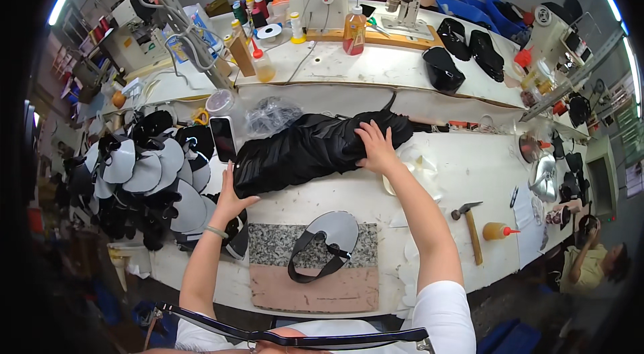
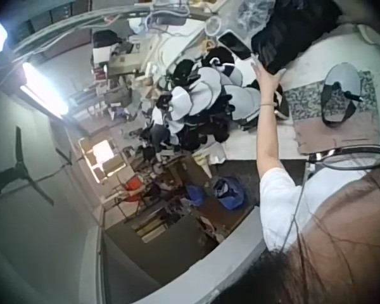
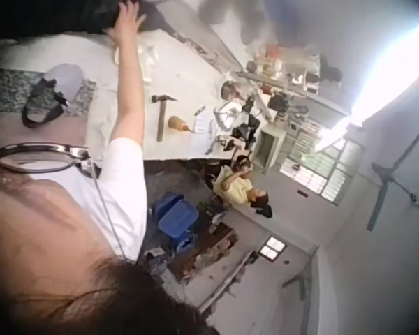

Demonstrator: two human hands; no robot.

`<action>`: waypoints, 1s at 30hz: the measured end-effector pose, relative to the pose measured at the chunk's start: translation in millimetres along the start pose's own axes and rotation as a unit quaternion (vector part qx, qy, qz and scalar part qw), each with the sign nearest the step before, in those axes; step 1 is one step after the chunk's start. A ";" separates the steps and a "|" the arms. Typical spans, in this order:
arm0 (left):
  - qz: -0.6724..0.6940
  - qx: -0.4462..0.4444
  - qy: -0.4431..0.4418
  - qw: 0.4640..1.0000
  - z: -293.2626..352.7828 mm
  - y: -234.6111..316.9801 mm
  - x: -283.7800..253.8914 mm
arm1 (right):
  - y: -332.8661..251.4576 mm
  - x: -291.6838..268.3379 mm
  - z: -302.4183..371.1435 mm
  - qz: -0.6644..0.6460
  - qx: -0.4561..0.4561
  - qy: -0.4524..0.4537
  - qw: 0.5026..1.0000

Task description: The person sets aside black pleated fabric, aligns and fits a white liner onto a black shoe upper component, and attaches another black piece onto the shoe component by hand.

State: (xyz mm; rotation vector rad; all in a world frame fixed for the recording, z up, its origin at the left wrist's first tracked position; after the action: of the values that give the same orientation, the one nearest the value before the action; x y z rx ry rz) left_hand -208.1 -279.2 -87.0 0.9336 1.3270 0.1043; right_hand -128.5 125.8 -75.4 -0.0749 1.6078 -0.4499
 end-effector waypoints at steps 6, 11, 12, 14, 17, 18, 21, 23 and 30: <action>0.064 0.151 0.055 0.985 60.2 74.8 -40.0 | -51.5 -53.2 133.5 -0.286 0.013 -0.081 0.955; 0.506 -0.081 -0.493 0.703 242.6 136.0 18.9 | -87.5 39.2 397.3 -0.341 0.016 -0.556 0.758; 0.424 -0.040 -0.539 0.727 272.9 128.8 44.5 | -76.5 75.6 456.1 -0.404 -0.043 -0.474 0.781; 0.256 -0.022 -0.567 0.783 357.7 79.5 99.3 | -81.7 87.1 445.1 -0.322 0.102 -0.523 0.782; 0.078 0.041 -0.505 0.859 463.6 2.5 155.1 | -79.2 89.1 417.8 -0.254 0.208 -0.532 0.780; 0.031 0.082 -0.480 0.873 464.7 -1.8 156.1 | -75.0 90.7 411.9 -0.242 0.226 -0.526 0.783; -0.046 -0.043 -0.532 0.844 446.1 7.3 138.9 | -71.6 97.6 400.3 -0.225 0.243 -0.506 0.797; -0.033 -0.062 -0.540 0.839 466.2 -6.3 140.8 | -71.2 105.0 400.4 -0.219 0.247 -0.499 0.801; -0.021 -0.105 -0.546 0.831 444.9 -45.6 130.0 | -73.5 153.3 396.6 -0.207 0.273 -0.445 0.827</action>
State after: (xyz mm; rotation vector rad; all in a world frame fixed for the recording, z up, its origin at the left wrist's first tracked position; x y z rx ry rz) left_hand 190.2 -466.6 -239.1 0.5858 0.2475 -0.2883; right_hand 225.1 -85.4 -204.1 -0.1705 0.4864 -1.0225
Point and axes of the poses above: each hand's wrist, its own z-axis away from the middle knuckle, its own x-axis out of the palm, y = z × x, the point moved 4 cm from there along -z, towards the middle knuckle, and after that the axes turned 11 degrees about x, right-handed, at the moved point
